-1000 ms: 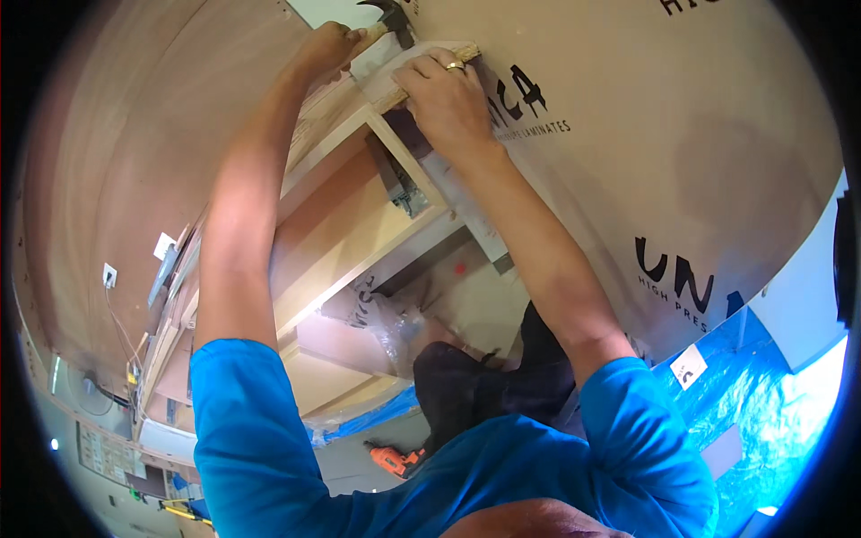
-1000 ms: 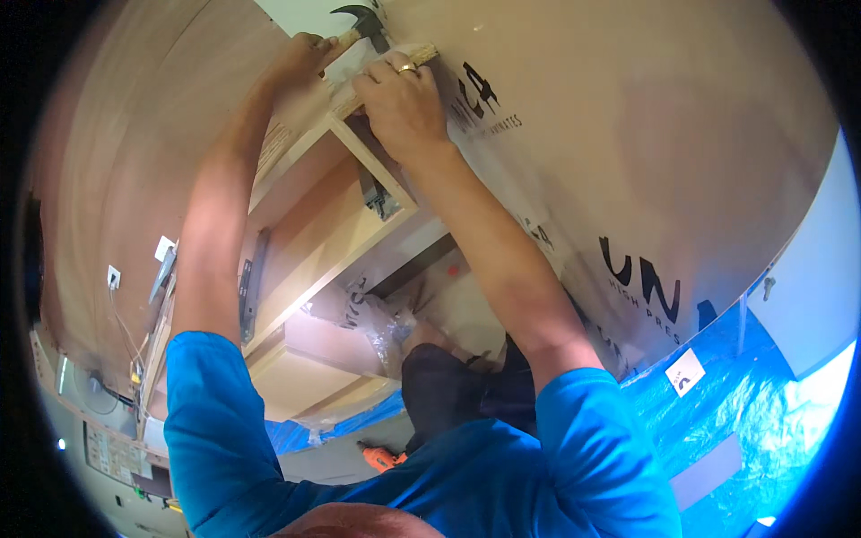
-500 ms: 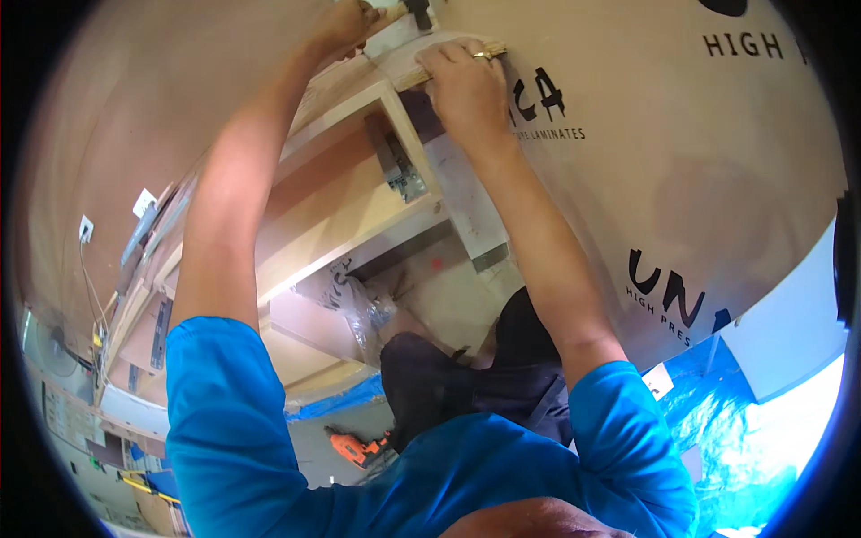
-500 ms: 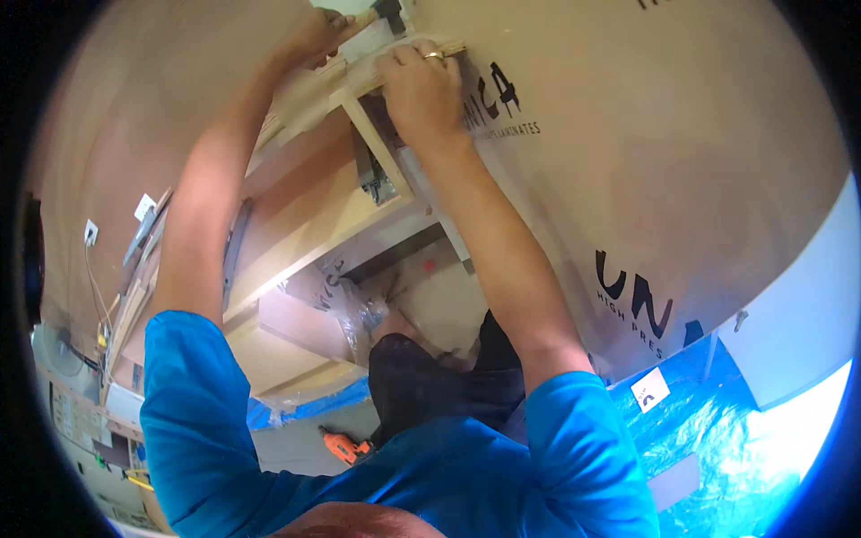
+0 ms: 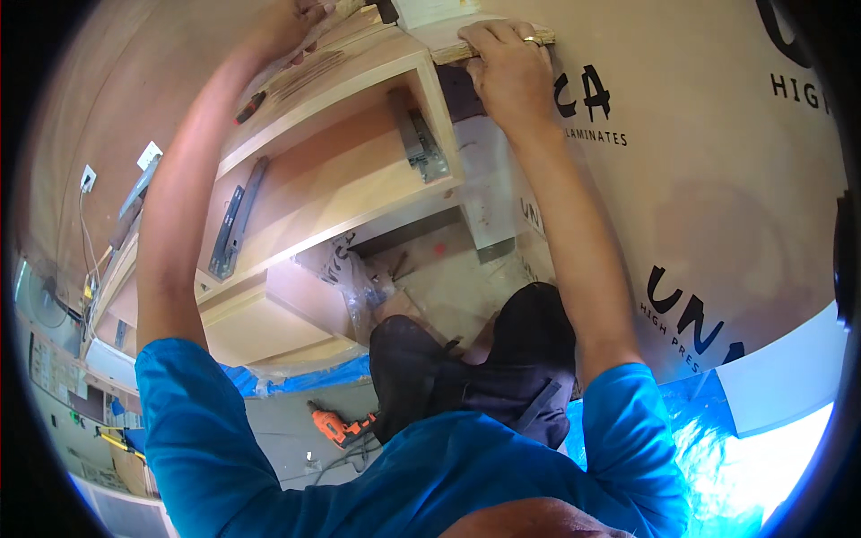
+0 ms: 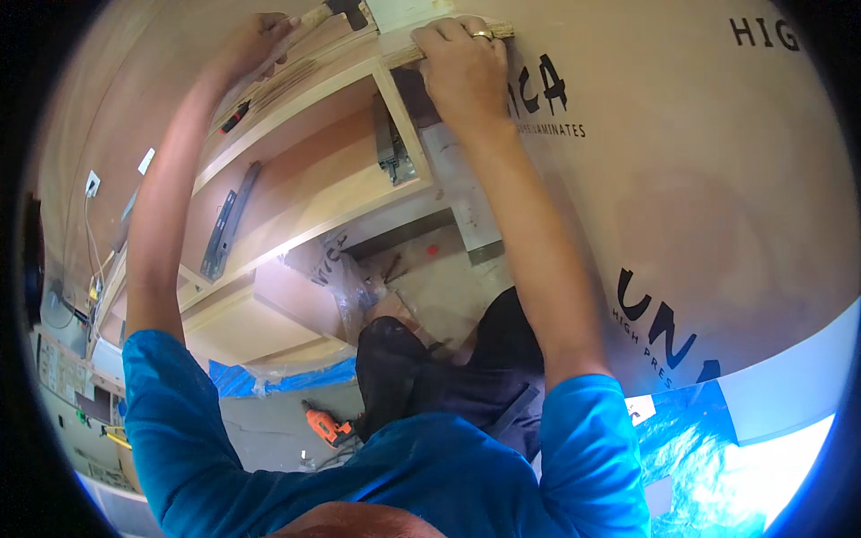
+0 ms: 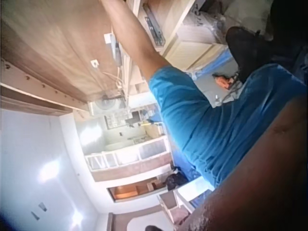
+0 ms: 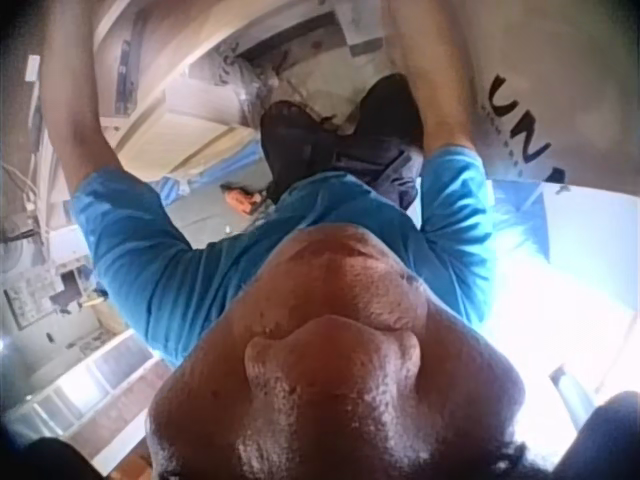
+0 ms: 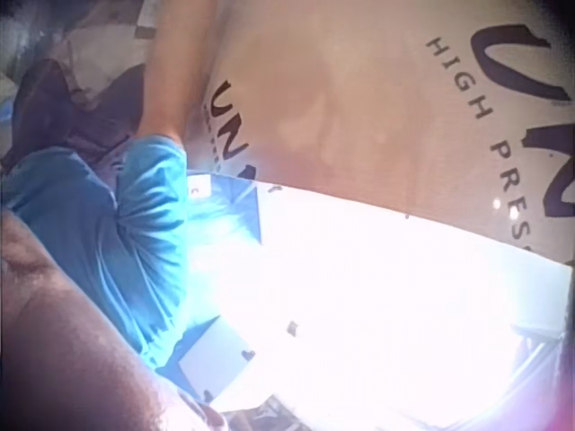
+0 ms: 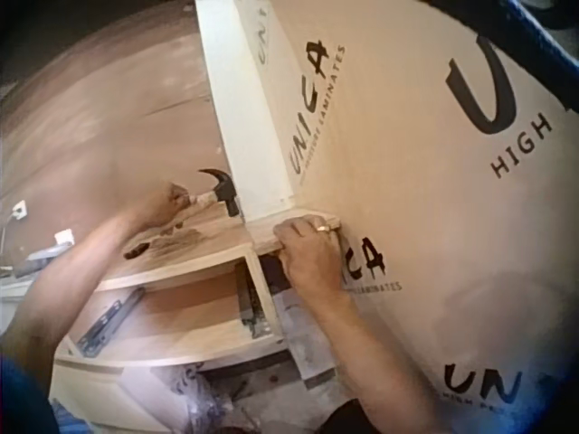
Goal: The person fits a small wood panel into a gap in a wooden structure, hammering it into place and then using a utility knife to trim along a vertical edge.
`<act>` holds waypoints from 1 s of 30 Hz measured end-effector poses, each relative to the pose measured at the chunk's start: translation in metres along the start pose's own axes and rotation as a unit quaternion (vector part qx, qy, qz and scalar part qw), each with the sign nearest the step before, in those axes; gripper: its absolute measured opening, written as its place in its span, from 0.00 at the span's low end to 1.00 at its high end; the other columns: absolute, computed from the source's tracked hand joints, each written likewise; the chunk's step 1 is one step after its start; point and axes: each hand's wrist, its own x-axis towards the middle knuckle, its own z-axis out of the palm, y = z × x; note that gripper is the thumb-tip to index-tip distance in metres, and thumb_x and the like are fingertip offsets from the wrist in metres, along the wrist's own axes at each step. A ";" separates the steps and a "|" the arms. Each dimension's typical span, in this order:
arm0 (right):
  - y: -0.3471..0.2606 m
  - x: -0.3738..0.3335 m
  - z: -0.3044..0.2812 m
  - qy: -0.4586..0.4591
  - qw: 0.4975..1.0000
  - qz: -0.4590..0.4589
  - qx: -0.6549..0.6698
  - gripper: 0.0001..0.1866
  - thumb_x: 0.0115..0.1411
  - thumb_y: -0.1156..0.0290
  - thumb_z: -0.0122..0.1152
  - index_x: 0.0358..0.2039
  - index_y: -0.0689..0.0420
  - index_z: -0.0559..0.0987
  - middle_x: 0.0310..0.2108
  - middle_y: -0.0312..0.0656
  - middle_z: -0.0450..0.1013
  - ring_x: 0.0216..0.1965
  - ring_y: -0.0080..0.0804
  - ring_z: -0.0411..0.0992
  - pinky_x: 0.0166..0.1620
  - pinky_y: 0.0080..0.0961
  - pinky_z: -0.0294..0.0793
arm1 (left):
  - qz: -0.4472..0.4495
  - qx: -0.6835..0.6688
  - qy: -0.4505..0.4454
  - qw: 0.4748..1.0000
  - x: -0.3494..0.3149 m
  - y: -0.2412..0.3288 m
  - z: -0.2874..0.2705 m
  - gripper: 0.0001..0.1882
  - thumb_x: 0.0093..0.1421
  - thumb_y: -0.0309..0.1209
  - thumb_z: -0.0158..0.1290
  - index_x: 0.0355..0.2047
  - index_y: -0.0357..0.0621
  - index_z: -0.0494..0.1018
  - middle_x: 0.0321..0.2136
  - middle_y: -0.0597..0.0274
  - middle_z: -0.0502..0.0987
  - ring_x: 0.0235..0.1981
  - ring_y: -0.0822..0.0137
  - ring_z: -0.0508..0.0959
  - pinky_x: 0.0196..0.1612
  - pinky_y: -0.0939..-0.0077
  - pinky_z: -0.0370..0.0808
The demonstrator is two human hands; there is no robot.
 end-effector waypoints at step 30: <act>0.000 0.001 0.001 -0.022 1.000 0.004 0.007 0.17 0.52 0.74 0.69 0.44 0.47 0.84 0.45 0.34 0.79 0.53 0.42 0.73 0.51 0.43 0.72 | 0.011 -0.022 -0.076 0.997 0.042 0.065 0.058 0.26 0.71 0.48 0.49 0.33 0.35 0.80 0.20 0.53 0.79 0.17 0.61 0.79 0.24 0.61 0.76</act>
